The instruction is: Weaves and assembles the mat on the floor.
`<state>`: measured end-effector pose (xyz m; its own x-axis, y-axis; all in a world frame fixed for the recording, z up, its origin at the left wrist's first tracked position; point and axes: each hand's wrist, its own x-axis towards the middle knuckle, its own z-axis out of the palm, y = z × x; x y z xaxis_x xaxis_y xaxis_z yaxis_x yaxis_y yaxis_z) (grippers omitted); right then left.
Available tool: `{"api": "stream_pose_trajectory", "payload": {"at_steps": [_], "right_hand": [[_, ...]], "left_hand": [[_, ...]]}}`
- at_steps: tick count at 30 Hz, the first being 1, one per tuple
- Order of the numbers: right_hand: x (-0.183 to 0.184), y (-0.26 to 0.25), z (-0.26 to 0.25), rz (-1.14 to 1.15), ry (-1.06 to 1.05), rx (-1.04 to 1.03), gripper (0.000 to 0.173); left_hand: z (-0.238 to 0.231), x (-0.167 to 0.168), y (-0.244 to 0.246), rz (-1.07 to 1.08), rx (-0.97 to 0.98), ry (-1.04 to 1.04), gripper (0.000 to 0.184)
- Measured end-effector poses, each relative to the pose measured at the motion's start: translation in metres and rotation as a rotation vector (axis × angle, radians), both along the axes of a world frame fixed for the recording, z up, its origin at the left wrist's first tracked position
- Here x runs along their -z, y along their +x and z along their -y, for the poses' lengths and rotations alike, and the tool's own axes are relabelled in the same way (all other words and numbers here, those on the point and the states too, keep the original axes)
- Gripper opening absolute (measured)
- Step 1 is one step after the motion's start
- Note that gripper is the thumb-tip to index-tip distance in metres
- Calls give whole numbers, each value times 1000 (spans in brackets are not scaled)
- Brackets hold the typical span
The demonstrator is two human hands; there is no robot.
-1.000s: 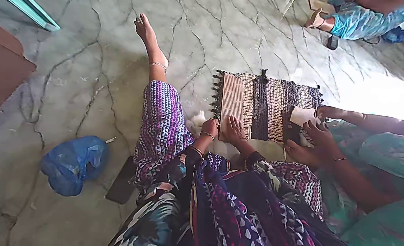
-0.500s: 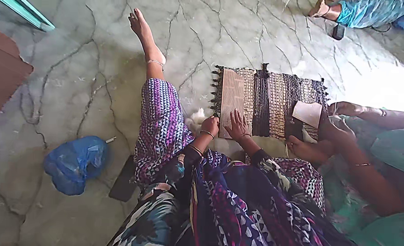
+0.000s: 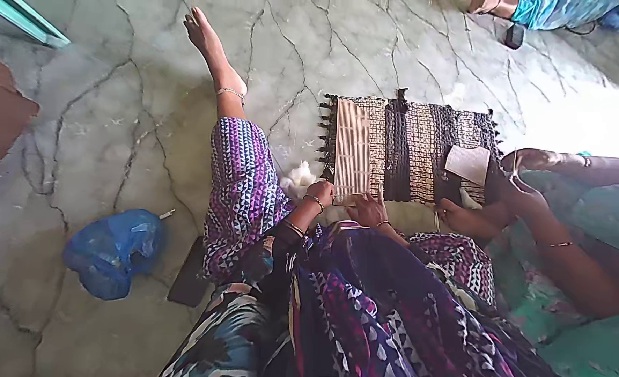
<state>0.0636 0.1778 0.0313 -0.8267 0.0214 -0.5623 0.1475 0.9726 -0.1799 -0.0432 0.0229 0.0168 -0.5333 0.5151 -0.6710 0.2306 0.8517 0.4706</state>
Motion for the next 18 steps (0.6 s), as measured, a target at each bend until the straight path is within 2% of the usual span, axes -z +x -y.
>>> {"api": "stream_pose_trajectory", "payload": {"at_steps": [5, 10, 15, 18], "right_hand": [[16, -31, -4, -102, -2, 39, 76], [46, -28, 3, -86, 4, 44, 91], [35, 0, 0, 51, -13, -11, 94], [15, 5, 2, 166, 11, -40, 95]], "left_hand": [[-1, 6, 3, -128, -136, 58, 27], [-4, 11, 1, -96, -118, 33, 30], [-3, 5, 1, -15, -29, 13, 27], [-4, 1, 3, 16, 32, -28, 29]]}}
